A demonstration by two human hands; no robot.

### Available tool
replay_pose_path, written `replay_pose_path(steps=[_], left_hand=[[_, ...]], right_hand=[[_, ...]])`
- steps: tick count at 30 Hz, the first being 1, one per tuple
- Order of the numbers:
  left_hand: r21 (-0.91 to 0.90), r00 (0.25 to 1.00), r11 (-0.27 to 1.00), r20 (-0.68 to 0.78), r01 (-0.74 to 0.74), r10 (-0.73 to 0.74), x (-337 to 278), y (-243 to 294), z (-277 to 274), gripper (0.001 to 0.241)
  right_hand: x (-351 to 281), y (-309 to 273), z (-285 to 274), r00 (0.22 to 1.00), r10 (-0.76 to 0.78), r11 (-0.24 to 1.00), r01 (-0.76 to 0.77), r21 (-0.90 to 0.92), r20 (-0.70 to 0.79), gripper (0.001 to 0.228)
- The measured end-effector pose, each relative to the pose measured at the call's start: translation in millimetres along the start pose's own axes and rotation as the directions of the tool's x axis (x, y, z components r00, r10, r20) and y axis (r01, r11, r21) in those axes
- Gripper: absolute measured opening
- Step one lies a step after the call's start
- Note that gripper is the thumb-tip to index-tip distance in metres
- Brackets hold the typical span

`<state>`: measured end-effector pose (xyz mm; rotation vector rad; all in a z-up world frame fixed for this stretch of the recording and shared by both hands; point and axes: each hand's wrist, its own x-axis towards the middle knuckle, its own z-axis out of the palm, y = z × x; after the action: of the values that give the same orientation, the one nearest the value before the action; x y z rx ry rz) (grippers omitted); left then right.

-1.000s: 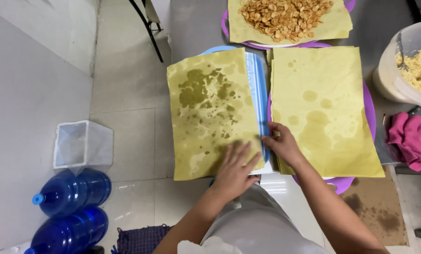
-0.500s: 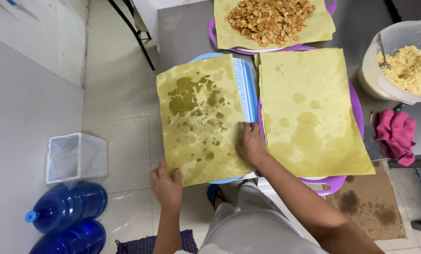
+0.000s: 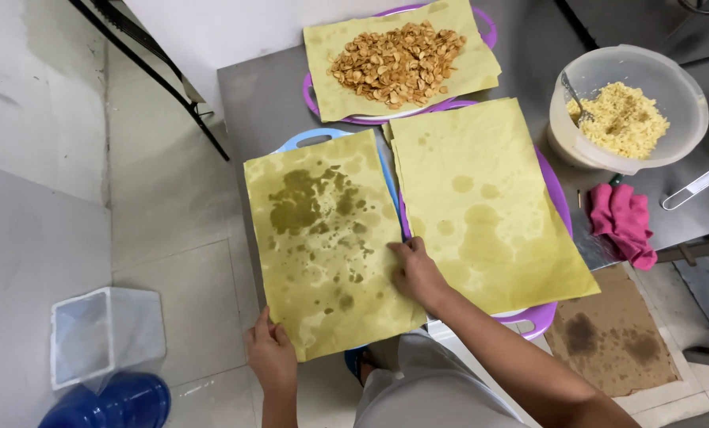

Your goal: Frying minced garlic in a wok and then spreading the finished product onto paper to drain and cool.

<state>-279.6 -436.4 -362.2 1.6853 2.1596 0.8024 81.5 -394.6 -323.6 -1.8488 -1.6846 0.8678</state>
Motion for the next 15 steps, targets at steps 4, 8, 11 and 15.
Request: replay_pose_path(steps=[4, 8, 11, 15], left_hand=[[0.005, 0.994, 0.997, 0.078, 0.081, -0.082, 8.0, 3.3, 5.2, 0.051], [0.06, 0.997, 0.995, 0.028, 0.074, -0.076, 9.7, 12.3, -0.3, 0.051], [0.167, 0.992, 0.986, -0.125, -0.008, 0.029, 3.5, 10.8, 1.6, 0.049], [0.174, 0.931, 0.974, -0.31, -0.145, 0.194, 6.4, 117.9, -44.3, 0.032]], right_hand=[[-0.3, 0.8, -9.1, 0.998, -0.063, 0.996, 0.062, -0.058, -0.015, 0.061], [41.8, -3.8, -55.1, 0.998, -0.04, 0.984, 0.03, -0.176, -0.057, 0.067], [106.4, 17.3, -93.5, 0.986, -0.065, 0.983, 0.037, -0.178, -0.155, 0.065], [204.7, 11.0, -160.9, 0.99, -0.015, 0.987, -0.008, -0.163, -0.14, 0.052]])
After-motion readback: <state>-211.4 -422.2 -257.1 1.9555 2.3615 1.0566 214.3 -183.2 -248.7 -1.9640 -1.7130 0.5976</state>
